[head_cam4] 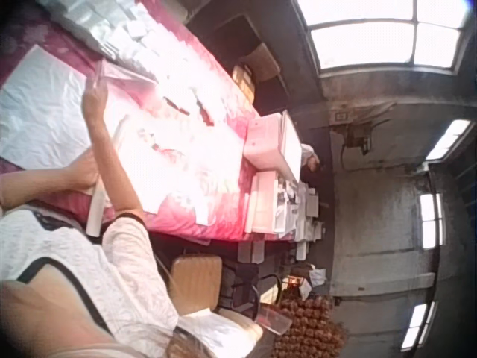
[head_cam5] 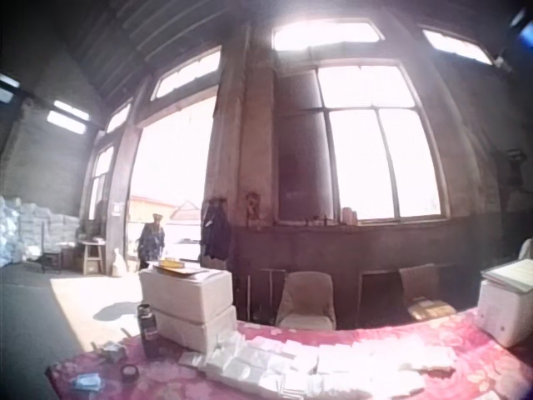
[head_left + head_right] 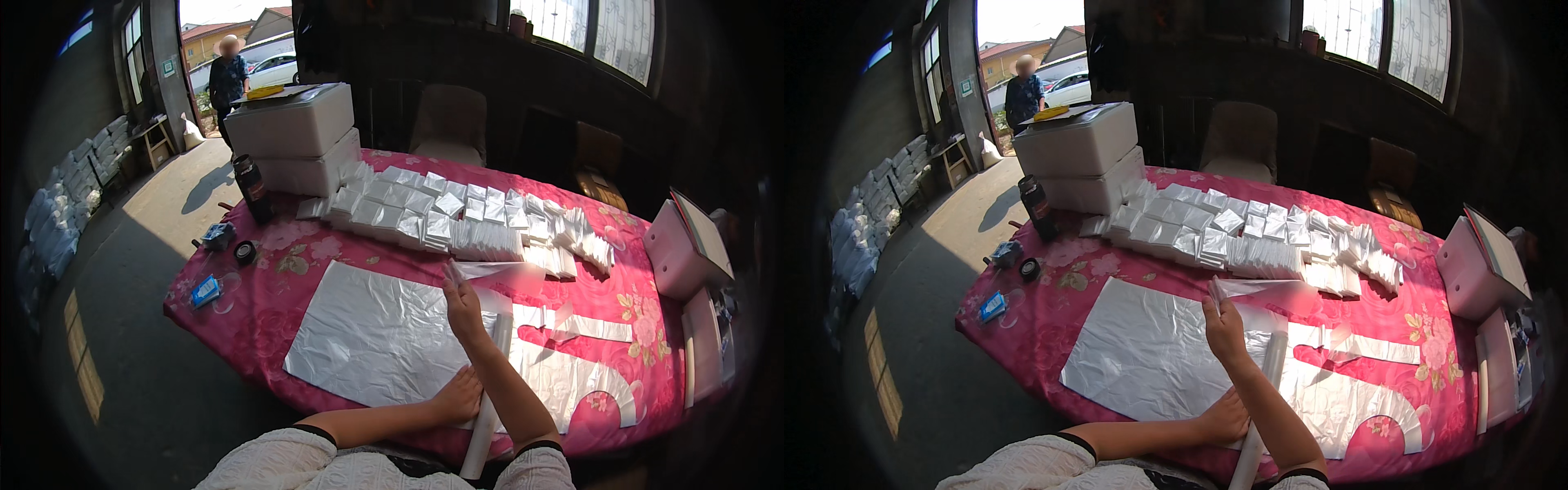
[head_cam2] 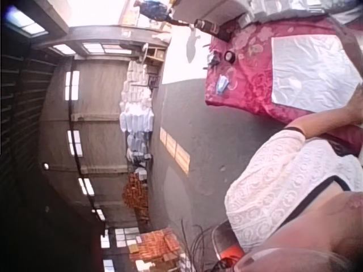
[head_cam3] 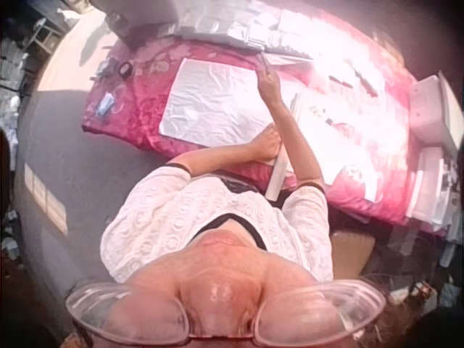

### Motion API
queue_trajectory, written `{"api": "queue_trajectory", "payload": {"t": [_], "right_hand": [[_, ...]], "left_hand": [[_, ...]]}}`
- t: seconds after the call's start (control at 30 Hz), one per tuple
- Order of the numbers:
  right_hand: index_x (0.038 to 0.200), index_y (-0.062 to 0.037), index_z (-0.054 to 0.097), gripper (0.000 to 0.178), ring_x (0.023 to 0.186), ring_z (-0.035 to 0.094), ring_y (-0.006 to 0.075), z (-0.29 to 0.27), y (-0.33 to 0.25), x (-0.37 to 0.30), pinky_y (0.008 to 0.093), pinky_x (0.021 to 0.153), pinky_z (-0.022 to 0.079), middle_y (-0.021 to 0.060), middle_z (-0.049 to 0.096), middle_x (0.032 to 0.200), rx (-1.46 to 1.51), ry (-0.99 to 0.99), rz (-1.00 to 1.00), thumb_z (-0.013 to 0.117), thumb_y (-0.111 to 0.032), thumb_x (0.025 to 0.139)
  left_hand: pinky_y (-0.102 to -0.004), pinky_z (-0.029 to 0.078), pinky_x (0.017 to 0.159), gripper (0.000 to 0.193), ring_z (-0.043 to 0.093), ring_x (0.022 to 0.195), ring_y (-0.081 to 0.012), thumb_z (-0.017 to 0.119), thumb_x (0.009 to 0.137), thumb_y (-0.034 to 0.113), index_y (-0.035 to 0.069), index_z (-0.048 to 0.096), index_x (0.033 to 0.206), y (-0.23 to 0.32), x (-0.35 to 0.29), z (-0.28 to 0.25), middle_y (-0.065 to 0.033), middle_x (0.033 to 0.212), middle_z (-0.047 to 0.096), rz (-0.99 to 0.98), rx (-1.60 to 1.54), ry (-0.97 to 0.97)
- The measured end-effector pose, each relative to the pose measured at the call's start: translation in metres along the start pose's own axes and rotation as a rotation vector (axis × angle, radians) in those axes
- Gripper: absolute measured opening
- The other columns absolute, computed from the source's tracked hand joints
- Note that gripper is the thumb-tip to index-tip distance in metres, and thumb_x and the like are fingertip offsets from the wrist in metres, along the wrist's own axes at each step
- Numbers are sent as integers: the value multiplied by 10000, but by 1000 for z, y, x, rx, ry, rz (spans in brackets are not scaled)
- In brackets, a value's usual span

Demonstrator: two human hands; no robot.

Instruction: The person repeatedly wraps small rectangular items in clear plastic film on a pink floral tablecloth. They unroll the film, place an item inside, fold the edges, and seal the package by hand. Completed packages are stacked nearby.

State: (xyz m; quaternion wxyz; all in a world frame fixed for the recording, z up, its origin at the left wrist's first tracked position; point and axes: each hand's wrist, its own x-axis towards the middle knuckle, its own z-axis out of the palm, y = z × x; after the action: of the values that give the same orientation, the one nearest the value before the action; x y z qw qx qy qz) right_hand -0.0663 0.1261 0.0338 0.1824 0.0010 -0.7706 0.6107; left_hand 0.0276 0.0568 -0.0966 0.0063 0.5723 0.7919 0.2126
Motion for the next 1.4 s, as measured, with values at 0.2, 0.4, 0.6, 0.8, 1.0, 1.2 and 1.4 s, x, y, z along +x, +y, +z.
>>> {"api": "queue_trajectory", "payload": {"t": [0.2,0.4,0.6,0.8,1.0,1.2,1.4], "right_hand": [[1337,32,304,739,1269,303,419,158,31,-24,456,1013,294,250,365,1345,-472,-499,-30,516,-457,824],[1333,5,329,683,1321,232,357,183,-45,-71,422,1068,239,219,322,1380,-319,-807,-581,609,-298,788],[1178,-31,523,407,1181,455,307,-13,-4,-55,372,975,386,139,509,1240,-449,-196,-405,559,11,775],[1063,6,578,285,1018,555,292,-154,53,-101,348,890,423,166,599,1052,-597,287,-54,526,-23,784],[1137,3,543,370,1099,501,332,-138,35,-151,385,929,402,176,534,1185,-654,-37,-124,593,-154,806],[1225,-17,485,500,1212,414,344,-138,42,-158,401,1001,349,180,437,1309,-673,-233,-117,605,-238,793],[1277,-60,444,546,1277,333,324,-136,42,-150,421,1041,288,127,383,1370,-763,-368,-183,583,-298,805]], "left_hand": [[-480,180,1070,627,223,1329,-378,337,851,301,-130,279,1303,0,10,22,-280,1388,265,72,127,220],[-457,150,1087,704,155,1343,-378,508,758,250,-115,267,1310,1,4,-2,-271,1412,207,-5,-27,131],[-405,351,998,472,425,1197,-325,546,744,46,-37,464,1200,-37,-5,-63,-198,1278,446,26,-239,334],[-352,386,961,378,488,1140,-284,510,824,74,-29,489,1187,-54,48,-81,-172,1224,510,-162,-599,461],[-326,279,1039,627,383,1239,-240,378,923,419,-50,295,1331,-64,124,-51,-186,1324,401,-659,-1638,384],[-365,296,1040,740,420,1182,-270,322,904,539,-99,297,1279,-73,139,-48,-213,1289,395,-880,-2042,243],[-345,353,999,577,466,1151,-244,368,924,452,-50,410,1204,-79,110,-94,-167,1221,487,-893,-1685,339]]}}
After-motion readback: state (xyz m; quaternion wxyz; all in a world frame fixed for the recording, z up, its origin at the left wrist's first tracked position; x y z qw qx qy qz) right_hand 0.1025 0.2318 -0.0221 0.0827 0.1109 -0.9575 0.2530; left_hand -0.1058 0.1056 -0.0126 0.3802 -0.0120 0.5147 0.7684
